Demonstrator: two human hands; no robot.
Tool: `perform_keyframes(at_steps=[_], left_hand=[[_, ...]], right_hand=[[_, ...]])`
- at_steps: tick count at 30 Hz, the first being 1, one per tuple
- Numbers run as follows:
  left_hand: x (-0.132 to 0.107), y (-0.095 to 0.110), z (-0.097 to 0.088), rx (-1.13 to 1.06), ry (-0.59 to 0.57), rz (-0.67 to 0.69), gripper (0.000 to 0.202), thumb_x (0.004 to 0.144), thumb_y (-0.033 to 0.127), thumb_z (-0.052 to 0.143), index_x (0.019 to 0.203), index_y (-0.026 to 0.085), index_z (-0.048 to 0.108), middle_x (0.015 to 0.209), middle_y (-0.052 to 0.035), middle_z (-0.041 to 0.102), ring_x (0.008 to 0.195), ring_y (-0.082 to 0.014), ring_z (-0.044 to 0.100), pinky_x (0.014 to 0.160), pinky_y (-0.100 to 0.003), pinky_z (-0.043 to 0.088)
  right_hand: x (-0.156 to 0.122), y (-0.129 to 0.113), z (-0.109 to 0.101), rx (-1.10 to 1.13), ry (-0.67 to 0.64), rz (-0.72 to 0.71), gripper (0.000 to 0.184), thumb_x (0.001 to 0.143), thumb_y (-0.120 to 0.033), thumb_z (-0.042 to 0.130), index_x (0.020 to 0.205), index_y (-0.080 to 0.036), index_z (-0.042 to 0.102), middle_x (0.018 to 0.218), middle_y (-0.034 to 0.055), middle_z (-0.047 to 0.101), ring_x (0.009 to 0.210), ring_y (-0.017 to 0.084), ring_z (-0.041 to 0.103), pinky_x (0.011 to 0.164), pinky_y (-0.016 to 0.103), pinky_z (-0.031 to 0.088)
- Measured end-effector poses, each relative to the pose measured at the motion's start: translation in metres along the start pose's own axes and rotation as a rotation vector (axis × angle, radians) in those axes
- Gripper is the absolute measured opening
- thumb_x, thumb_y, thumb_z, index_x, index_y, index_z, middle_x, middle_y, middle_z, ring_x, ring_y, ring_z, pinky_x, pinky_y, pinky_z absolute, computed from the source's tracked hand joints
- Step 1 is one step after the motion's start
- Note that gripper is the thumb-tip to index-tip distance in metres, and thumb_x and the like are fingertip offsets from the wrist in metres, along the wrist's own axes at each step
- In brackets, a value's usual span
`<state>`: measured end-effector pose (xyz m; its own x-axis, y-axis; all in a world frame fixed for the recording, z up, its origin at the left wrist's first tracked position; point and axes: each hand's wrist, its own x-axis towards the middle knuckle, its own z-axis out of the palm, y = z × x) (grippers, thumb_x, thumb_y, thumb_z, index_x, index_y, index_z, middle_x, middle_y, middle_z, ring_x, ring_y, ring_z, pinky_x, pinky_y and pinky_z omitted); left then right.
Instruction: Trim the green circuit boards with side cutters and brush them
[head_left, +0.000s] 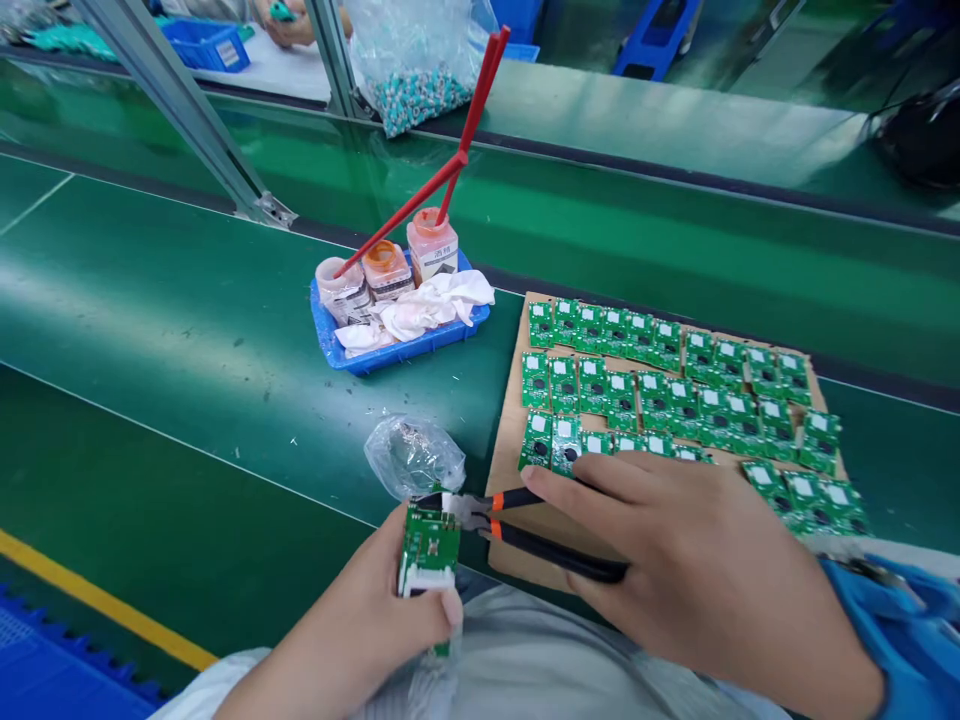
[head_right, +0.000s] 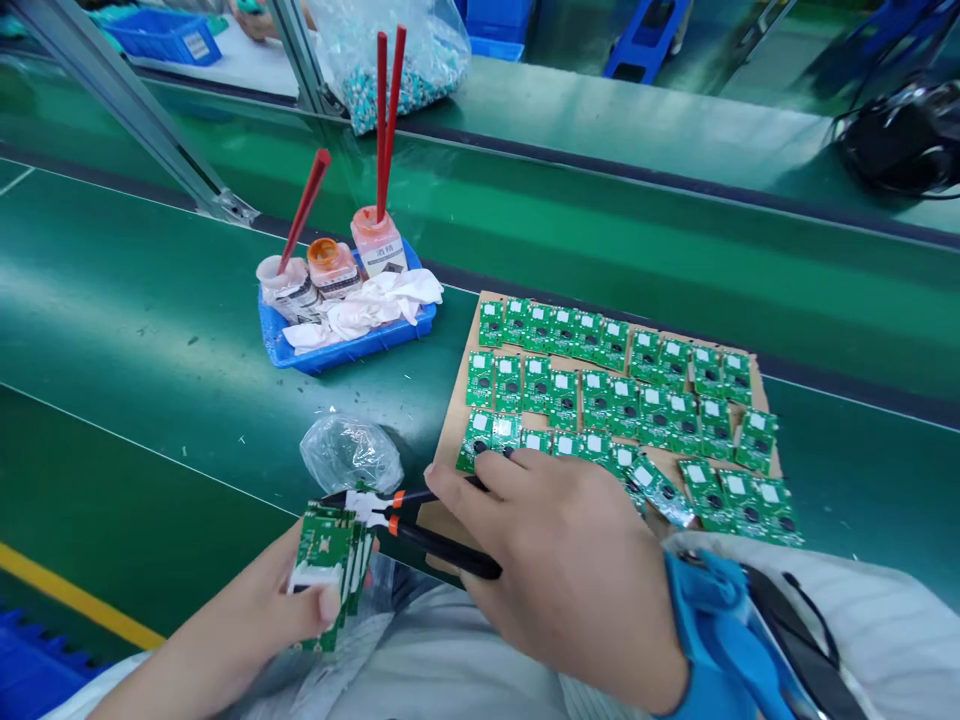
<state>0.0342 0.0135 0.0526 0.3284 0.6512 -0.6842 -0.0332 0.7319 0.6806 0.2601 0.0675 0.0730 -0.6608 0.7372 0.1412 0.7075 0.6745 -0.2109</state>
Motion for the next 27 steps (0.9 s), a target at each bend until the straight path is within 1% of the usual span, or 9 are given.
perform_keyframes(at_steps=[2,5,9,12,14,17,19,23,27], left_hand=[[0.003,-0.003,-0.005,-0.078,-0.058,-0.043,0.058,0.069,0.053,0.068,0.115,0.020,0.052,0.096,-0.0044,0.062,0.086,-0.0203,0.054,0.076,-0.029,0.040],[0.006,-0.004,-0.013,-0.081,-0.068,-0.118,0.053,0.067,0.052,0.071,0.107,0.019,0.057,0.083,-0.0007,0.057,0.076,-0.0165,0.049,0.070,-0.028,0.038],[0.003,-0.001,-0.021,-0.006,-0.077,-0.088,0.061,0.065,0.059,0.070,0.111,0.021,0.057,0.079,0.0001,0.055,0.077,-0.0179,0.049,0.076,-0.031,0.040],[0.000,-0.003,-0.025,0.082,-0.041,-0.050,0.073,0.065,0.065,0.068,0.122,0.022,0.052,0.090,-0.0042,0.060,0.091,-0.0246,0.053,0.084,-0.036,0.042],[-0.002,-0.007,-0.026,0.148,-0.014,-0.005,0.078,0.066,0.064,0.068,0.129,0.023,0.045,0.106,-0.0079,0.061,0.104,-0.0294,0.053,0.091,-0.038,0.041],[-0.005,-0.014,-0.029,0.259,-0.009,0.119,0.086,0.068,0.055,0.071,0.138,0.025,0.031,0.129,-0.0108,0.053,0.124,-0.0341,0.043,0.101,-0.040,0.037],[-0.007,-0.016,-0.030,0.369,-0.005,0.200,0.087,0.068,0.046,0.072,0.140,0.026,0.026,0.138,-0.0103,0.046,0.133,-0.0365,0.034,0.105,-0.042,0.034],[-0.012,-0.014,-0.031,0.528,0.017,0.257,0.089,0.062,0.029,0.073,0.139,0.030,0.029,0.142,-0.0067,0.043,0.137,-0.0380,0.028,0.106,-0.043,0.036],[-0.016,-0.012,-0.031,0.549,-0.015,0.263,0.094,0.061,0.032,0.074,0.141,0.033,0.024,0.143,-0.0055,0.042,0.131,-0.0353,0.038,0.107,-0.043,0.037]], right_hand=[[0.004,0.001,0.003,0.073,-0.073,0.047,0.029,0.076,-0.040,0.064,0.102,-0.028,0.065,0.065,-0.0028,0.057,0.052,0.015,0.054,0.045,0.029,0.029],[0.007,0.002,0.004,0.115,-0.195,0.123,0.030,0.077,-0.045,0.062,0.103,-0.031,0.066,0.069,-0.0017,0.058,0.053,0.015,0.055,0.047,0.028,0.029],[0.005,0.004,-0.002,0.066,-0.193,0.172,0.033,0.077,-0.044,0.062,0.108,-0.033,0.063,0.077,0.0004,0.059,0.057,0.017,0.056,0.047,0.027,0.027],[0.002,0.007,-0.006,0.043,-0.113,0.133,0.036,0.079,-0.044,0.058,0.111,-0.028,0.061,0.079,0.0028,0.059,0.061,0.019,0.056,0.047,0.027,0.029],[0.000,0.008,-0.007,0.045,-0.067,0.094,0.035,0.081,-0.040,0.055,0.112,-0.025,0.060,0.080,0.0045,0.059,0.061,0.019,0.055,0.047,0.028,0.033],[-0.004,0.008,-0.008,0.027,-0.028,0.032,0.035,0.080,-0.030,0.052,0.114,-0.024,0.058,0.087,0.0079,0.060,0.065,0.021,0.056,0.051,0.030,0.039],[-0.005,0.008,-0.009,0.008,0.008,-0.010,0.037,0.079,-0.025,0.051,0.115,-0.023,0.056,0.090,0.0097,0.061,0.069,0.022,0.058,0.055,0.033,0.042],[-0.005,0.007,-0.013,-0.058,0.035,-0.079,0.041,0.076,-0.020,0.047,0.117,-0.022,0.051,0.089,0.0108,0.060,0.067,0.024,0.056,0.052,0.035,0.042],[-0.005,0.006,-0.017,-0.110,0.023,-0.109,0.046,0.072,-0.018,0.048,0.117,-0.023,0.048,0.092,0.0116,0.058,0.068,0.026,0.055,0.052,0.038,0.042]])
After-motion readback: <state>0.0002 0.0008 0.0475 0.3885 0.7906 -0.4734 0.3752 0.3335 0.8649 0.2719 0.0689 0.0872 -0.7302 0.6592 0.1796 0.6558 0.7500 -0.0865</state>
